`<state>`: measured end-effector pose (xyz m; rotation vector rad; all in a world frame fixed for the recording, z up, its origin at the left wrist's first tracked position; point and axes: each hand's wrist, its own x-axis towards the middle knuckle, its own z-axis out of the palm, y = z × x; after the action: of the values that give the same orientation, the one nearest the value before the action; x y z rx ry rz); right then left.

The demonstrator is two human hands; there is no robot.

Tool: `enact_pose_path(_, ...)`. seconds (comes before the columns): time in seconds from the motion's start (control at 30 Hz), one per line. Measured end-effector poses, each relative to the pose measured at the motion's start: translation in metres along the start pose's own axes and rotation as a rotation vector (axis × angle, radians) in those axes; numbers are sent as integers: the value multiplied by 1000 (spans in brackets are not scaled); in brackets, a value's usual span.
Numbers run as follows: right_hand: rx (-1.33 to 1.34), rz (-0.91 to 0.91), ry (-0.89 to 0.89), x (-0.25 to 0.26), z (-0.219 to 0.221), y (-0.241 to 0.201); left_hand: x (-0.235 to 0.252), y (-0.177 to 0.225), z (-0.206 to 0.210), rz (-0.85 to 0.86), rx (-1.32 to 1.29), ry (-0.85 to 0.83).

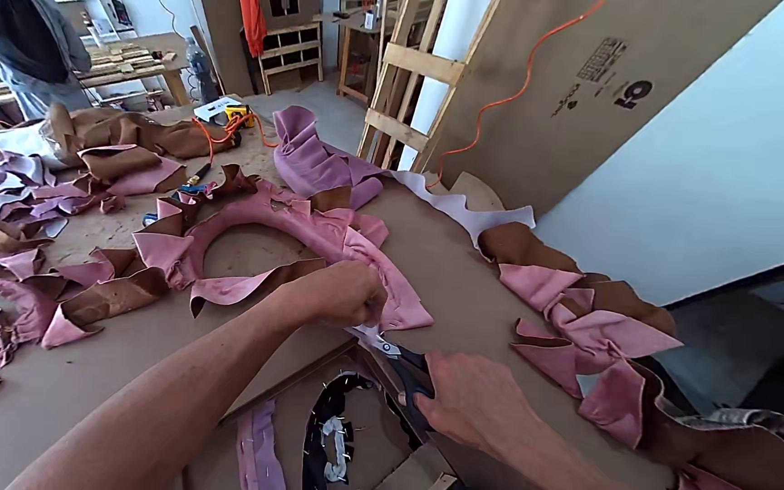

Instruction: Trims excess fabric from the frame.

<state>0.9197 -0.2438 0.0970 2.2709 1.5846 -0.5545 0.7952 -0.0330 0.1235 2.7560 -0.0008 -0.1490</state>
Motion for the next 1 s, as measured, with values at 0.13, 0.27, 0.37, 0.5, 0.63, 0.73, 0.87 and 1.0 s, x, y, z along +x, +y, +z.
enact_pose_path(0.13, -10, -59, 51, 7, -3, 6, -5, -5, -21, -81, -86, 47)
enact_pose_path(0.27, -26, -62, 34, 22, -13, -4, -8, -7, -21, -118, -125, 58)
enact_pose_path(0.37, -40, -94, -2, 35, -24, -19, -9, 0, -23, -138, -131, 47)
enact_pose_path(0.5, -27, -178, 23, 44, -26, -24, -14, -4, -30, -160, -182, 152)
enact_pose_path(0.63, -33, -178, 50, 48, -25, -10, -28, -18, -35, -224, -277, 321)
enact_pose_path(0.73, -69, -181, 78, 57, -29, -9, -37, -25, -33, -253, -345, 396)
enact_pose_path(0.87, -127, -203, 34, 71, -42, -26, -22, -17, -29, -250, -328, 376)
enact_pose_path(1.0, -175, -236, -4, 77, -46, -25, 0, -17, -25, -227, -324, 315)
